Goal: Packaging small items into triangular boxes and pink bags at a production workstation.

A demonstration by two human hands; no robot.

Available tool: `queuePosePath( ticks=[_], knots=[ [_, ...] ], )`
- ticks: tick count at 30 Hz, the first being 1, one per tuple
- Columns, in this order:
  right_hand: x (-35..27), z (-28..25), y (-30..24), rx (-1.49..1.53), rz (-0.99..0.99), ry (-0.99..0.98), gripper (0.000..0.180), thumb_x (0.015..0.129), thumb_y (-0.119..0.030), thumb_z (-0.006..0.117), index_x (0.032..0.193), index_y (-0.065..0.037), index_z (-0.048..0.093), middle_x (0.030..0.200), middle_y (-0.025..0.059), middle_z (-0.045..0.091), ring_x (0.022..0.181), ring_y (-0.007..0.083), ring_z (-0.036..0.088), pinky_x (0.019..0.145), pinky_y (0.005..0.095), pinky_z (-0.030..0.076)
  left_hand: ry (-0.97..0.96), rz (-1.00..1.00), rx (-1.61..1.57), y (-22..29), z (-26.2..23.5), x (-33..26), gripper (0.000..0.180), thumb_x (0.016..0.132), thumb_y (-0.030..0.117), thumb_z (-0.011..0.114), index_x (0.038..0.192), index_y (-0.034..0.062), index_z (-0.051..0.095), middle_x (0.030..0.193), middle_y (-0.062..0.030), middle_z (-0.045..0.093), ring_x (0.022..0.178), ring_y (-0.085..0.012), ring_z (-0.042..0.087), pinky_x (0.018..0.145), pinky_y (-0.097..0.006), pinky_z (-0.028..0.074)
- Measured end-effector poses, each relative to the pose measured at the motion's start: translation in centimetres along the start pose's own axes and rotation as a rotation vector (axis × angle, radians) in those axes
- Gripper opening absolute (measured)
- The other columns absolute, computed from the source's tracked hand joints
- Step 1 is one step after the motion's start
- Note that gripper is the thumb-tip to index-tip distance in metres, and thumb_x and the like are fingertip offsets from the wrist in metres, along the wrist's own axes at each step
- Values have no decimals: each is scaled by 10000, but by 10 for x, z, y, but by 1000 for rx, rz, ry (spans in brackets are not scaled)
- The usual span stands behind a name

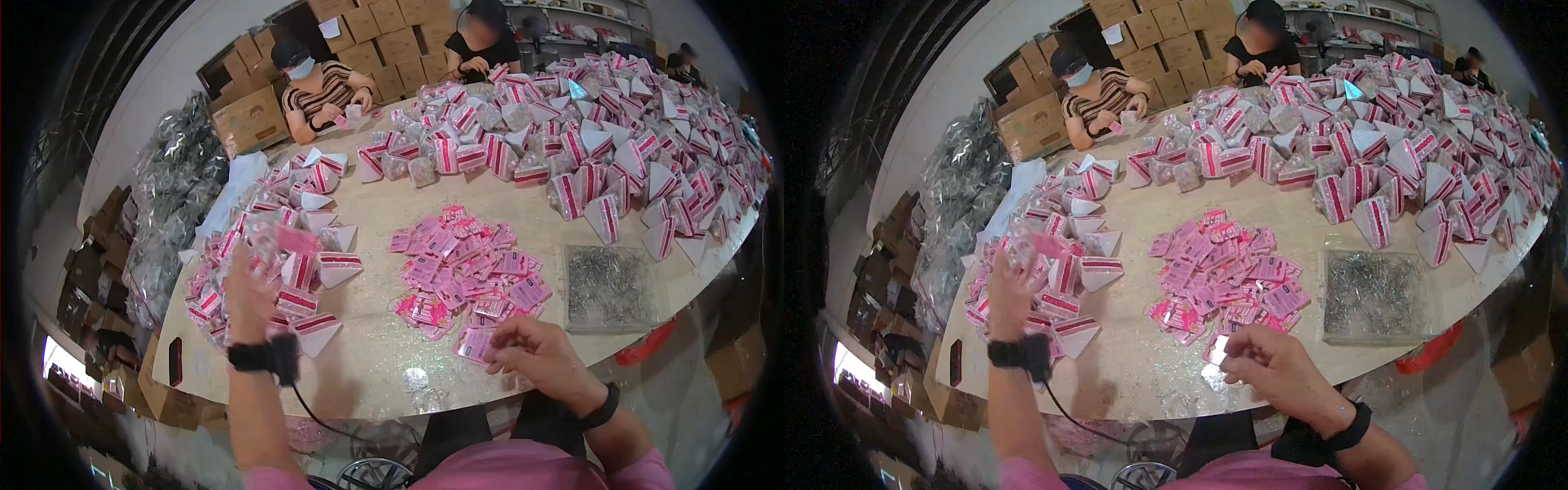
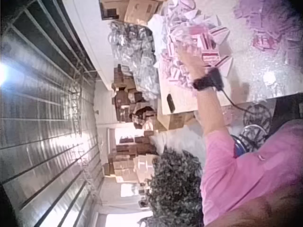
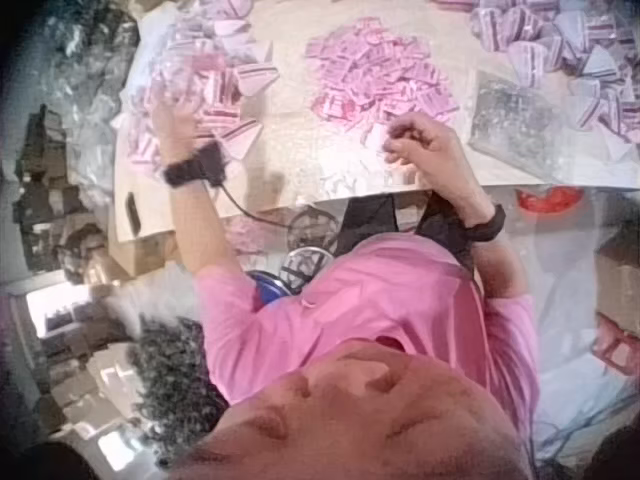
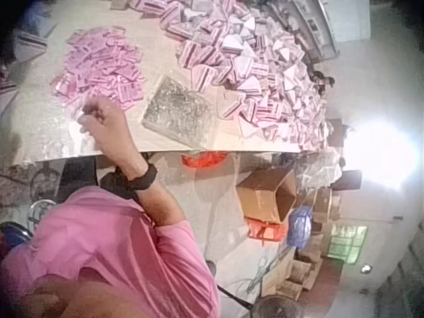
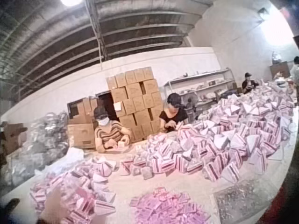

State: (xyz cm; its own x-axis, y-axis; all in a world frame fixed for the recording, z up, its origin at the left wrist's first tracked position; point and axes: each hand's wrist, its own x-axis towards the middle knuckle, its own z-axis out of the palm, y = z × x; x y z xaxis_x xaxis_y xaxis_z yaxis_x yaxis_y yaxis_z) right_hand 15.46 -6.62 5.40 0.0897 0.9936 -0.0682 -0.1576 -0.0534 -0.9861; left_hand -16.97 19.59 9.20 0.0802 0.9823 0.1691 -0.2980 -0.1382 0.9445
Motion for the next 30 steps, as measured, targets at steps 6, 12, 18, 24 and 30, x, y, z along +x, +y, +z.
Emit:
queuePosePath(
  ticks=[6, 12, 18, 24, 30],
  knots=[
    [-14, -61, -22, -102, -66, 253, 92, 820, -53, 614, 873, 19, 593, 737, 43, 598, 682, 92, 610, 610, 217, 473, 22, 47, 502, 1, 30, -39, 434, 876, 173, 582, 1258, 5, 464, 1168, -68, 546, 1082, -135, 496, 905, -281, 399],
    [-11, -151, -12, -1358, -218, 389, 118, 734, -82, 592, 819, -2, 610, 765, 158, 615, 731, 303, 614, 667, 392, 477, -613, 97, 965, -76, 73, -114, 522, 763, 231, 669, 1192, -17, 508, 1221, -239, 483, 1152, -318, 463, 930, -403, 405],
    [-4, -168, 10, -1451, -62, 261, 149, 676, -98, 580, 778, 10, 595, 776, 200, 588, 791, 373, 572, 706, 443, 455, -858, 327, 1270, -105, 124, -127, 885, 701, 391, 702, 1375, 21, 262, 1379, -284, 273, 1270, -451, 272, 1034, -495, 294],
    [2, -178, 25, -1426, -116, 240, 122, 692, -101, 571, 743, 9, 561, 756, 206, 582, 764, 392, 563, 689, 458, 445, -850, 330, 1378, -126, 149, -121, 932, 674, 496, 679, 1397, 85, 258, 1408, -232, 262, 1249, -529, 240, 984, -572, 325],
    [1, -188, 20, -1319, -150, 266, 112, 720, -94, 540, 746, 15, 530, 754, 200, 570, 740, 385, 550, 651, 448, 427, -835, 286, 1411, -115, 173, -122, 848, 689, 421, 695, 1362, 68, 319, 1370, -249, 324, 1231, -461, 334, 991, -513, 345]
  ],
)
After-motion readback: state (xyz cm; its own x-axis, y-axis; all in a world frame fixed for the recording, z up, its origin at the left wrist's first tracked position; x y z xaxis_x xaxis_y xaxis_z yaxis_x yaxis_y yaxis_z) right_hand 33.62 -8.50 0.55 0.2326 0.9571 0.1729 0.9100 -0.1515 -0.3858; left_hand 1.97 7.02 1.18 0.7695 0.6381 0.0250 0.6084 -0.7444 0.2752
